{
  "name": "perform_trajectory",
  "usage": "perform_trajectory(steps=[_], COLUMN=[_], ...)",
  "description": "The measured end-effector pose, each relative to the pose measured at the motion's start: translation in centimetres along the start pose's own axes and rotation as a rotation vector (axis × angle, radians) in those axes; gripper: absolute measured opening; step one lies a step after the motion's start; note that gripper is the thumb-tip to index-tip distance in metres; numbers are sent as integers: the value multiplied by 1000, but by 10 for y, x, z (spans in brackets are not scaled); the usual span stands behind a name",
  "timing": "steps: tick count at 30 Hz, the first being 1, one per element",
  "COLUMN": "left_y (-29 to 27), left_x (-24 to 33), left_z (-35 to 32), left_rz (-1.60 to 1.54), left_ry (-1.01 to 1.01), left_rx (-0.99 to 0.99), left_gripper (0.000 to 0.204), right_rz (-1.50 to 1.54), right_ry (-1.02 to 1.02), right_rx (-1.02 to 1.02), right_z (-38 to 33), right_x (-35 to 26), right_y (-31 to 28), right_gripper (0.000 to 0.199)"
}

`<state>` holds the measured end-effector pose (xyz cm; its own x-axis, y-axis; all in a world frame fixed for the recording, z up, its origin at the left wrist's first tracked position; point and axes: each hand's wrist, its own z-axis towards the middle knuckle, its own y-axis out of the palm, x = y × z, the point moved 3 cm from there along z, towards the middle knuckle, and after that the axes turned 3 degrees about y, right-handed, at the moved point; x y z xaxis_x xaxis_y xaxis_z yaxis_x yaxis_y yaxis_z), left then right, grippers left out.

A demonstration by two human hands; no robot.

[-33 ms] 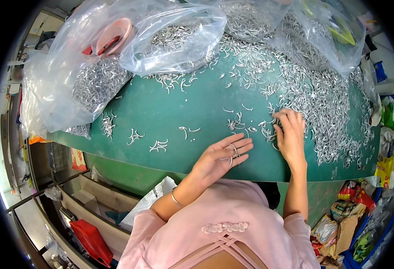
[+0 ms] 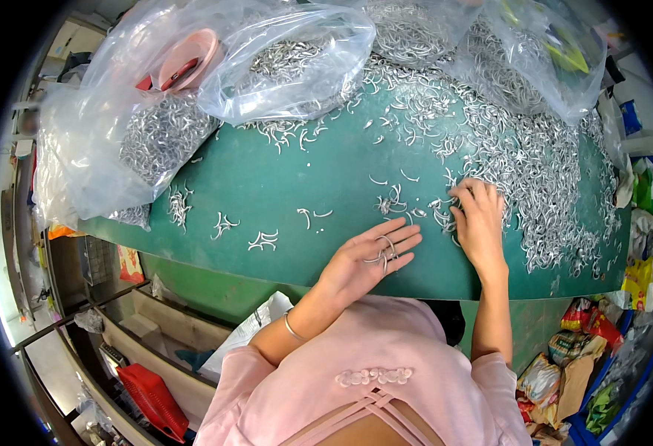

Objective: The person sorts small, silver-colored metal components on a green workbench. They pick up individual pieces from a large pile, inspect them, and place them into clear plastic bags. The person also occasionally moves the bags and adjusts the pile of parts on the table.

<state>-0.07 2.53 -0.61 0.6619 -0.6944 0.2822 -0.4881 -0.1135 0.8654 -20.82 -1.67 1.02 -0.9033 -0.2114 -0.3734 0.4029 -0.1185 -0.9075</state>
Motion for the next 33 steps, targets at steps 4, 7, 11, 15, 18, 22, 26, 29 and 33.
perform_trajectory(steps=[4, 7, 11, 15, 18, 22, 26, 29, 33], left_y=[2, 2, 2, 3, 2, 1, 6, 7, 8], left_x=[2, 3, 2, 3, 3, 4, 6, 9, 11], left_z=[2, 2, 1, 1, 1, 1, -1, -3, -4], left_rz=[-299, -313, -294, -274, -277, -305, -283, -99, -146], left_ry=[-23, 3, 34, 36, 37, 39, 72, 129, 101], left_rx=[-61, -77, -107, -84, -99, -136, -132, -161, -129], left_gripper=[59, 60, 61, 64, 63, 62, 62, 63, 68], right_rz=[-132, -159, -158, -114, 7, -22, -61, -67, -31], right_ry=[-5, -16, -58, -47, 19, 34, 19, 23, 35], right_rx=[-24, -59, -130, -118, -114, -66, -43, -106, -195], right_z=[12, 14, 14, 18, 19, 13, 12, 15, 21], right_x=[-1, -2, -6, -4, 2, 3, 2, 3, -3], right_y=[9, 12, 8, 7, 4, 9, 13, 14, 7], right_gripper=[19, 16, 13, 11, 10, 11, 12, 14, 14])
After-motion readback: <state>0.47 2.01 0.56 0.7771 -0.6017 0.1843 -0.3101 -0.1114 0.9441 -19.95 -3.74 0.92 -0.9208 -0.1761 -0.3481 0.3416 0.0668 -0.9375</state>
